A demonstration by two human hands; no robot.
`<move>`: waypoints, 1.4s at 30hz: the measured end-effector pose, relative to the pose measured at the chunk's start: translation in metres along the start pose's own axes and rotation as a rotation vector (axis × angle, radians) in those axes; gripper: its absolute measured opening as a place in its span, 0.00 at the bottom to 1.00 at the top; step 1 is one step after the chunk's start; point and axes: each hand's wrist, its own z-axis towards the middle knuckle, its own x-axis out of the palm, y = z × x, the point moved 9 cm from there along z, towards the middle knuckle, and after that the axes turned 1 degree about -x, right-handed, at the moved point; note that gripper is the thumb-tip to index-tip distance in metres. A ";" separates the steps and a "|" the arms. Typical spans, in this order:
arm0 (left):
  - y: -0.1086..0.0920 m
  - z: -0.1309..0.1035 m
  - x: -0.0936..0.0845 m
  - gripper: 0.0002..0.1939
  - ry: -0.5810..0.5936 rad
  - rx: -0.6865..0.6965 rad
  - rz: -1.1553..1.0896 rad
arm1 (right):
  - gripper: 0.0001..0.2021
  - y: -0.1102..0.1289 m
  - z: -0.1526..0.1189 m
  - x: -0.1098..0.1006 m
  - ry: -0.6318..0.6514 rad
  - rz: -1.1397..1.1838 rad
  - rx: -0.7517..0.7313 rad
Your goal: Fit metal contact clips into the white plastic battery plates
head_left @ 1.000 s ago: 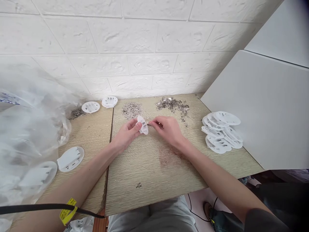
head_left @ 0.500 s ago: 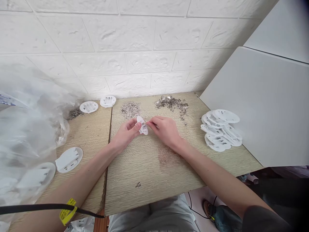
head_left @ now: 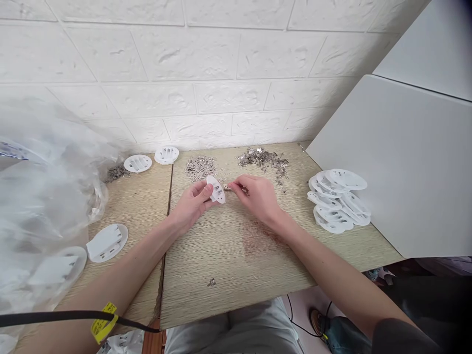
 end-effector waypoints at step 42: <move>0.001 -0.001 -0.001 0.18 -0.061 0.023 0.028 | 0.16 0.007 -0.006 0.016 0.077 -0.209 -0.013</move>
